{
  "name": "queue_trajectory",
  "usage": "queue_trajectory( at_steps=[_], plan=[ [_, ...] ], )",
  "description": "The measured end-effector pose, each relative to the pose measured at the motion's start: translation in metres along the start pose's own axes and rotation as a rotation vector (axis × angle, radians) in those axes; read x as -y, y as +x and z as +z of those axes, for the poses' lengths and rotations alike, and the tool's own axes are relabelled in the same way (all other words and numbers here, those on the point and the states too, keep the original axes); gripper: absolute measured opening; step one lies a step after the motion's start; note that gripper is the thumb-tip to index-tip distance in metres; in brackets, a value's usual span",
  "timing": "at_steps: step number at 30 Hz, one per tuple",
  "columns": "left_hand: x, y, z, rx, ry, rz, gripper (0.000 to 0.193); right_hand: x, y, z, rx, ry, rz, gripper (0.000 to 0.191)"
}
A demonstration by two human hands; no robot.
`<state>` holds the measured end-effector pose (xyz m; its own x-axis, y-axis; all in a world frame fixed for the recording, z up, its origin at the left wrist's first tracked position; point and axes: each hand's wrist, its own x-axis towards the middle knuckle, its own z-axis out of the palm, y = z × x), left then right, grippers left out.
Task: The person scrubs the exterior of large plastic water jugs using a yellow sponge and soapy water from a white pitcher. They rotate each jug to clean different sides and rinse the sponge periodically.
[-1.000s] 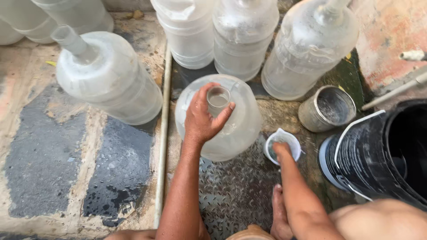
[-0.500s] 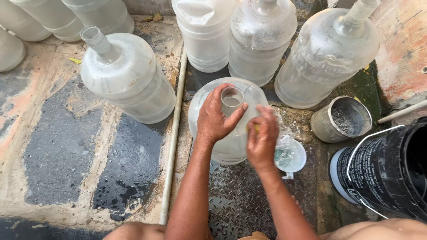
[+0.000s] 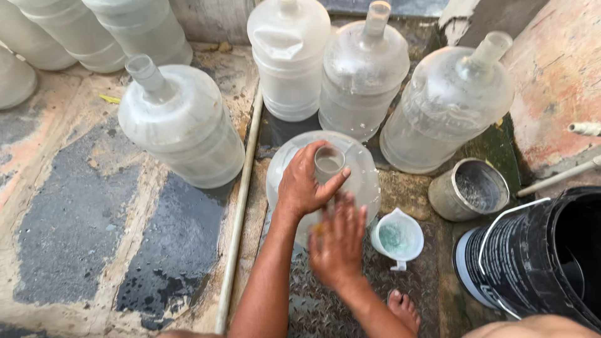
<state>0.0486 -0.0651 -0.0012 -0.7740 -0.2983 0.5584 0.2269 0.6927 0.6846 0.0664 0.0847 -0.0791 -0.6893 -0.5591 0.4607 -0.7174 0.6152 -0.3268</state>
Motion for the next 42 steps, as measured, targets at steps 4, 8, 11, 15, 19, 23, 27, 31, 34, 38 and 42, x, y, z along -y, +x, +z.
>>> queue_trajectory(
  at_steps=[4,8,11,15,19,23,27,31,34,38,42],
  plan=[
    [-0.001,0.003,0.017,0.032,0.016,-0.167,0.057,0.017,-0.055,0.021,0.031,-0.181,-0.069,0.059],
    [-0.003,0.01,0.021,0.151,-0.137,-0.114,0.059,-0.054,-0.002,0.001,-0.071,0.024,0.073,0.061],
    [0.003,0.005,0.0,0.405,-0.506,-0.072,0.054,-0.097,0.057,-0.032,-0.16,0.429,0.275,0.057],
    [0.012,-0.013,-0.019,0.201,-0.815,-0.115,0.054,-0.079,0.077,-0.052,0.148,0.712,0.508,0.06],
    [0.02,-0.011,-0.01,-0.52,-0.459,-0.43,0.047,-0.015,0.043,-0.034,-0.066,0.313,0.153,0.067],
    [0.018,-0.008,-0.007,-0.514,-0.478,-0.338,0.041,-0.015,0.053,-0.018,0.021,0.192,0.131,0.062],
    [-0.003,-0.011,0.01,0.072,-0.34,-0.077,0.042,-0.07,0.109,-0.02,0.221,0.183,0.185,0.059],
    [-0.008,0.005,0.017,0.007,-0.378,-0.15,0.043,-0.057,0.094,-0.013,0.074,0.074,0.203,0.053],
    [0.0,0.022,0.011,-0.137,-0.229,-0.275,0.047,0.0,0.033,0.002,0.011,-0.015,0.078,0.061],
    [-0.002,0.036,0.016,-0.155,-0.129,-0.342,0.049,0.003,0.008,-0.003,0.045,-0.217,-0.004,0.067],
    [-0.011,0.027,0.01,0.245,-0.296,-0.116,0.046,-0.066,0.068,-0.036,0.123,0.223,0.335,0.065]
  ],
)
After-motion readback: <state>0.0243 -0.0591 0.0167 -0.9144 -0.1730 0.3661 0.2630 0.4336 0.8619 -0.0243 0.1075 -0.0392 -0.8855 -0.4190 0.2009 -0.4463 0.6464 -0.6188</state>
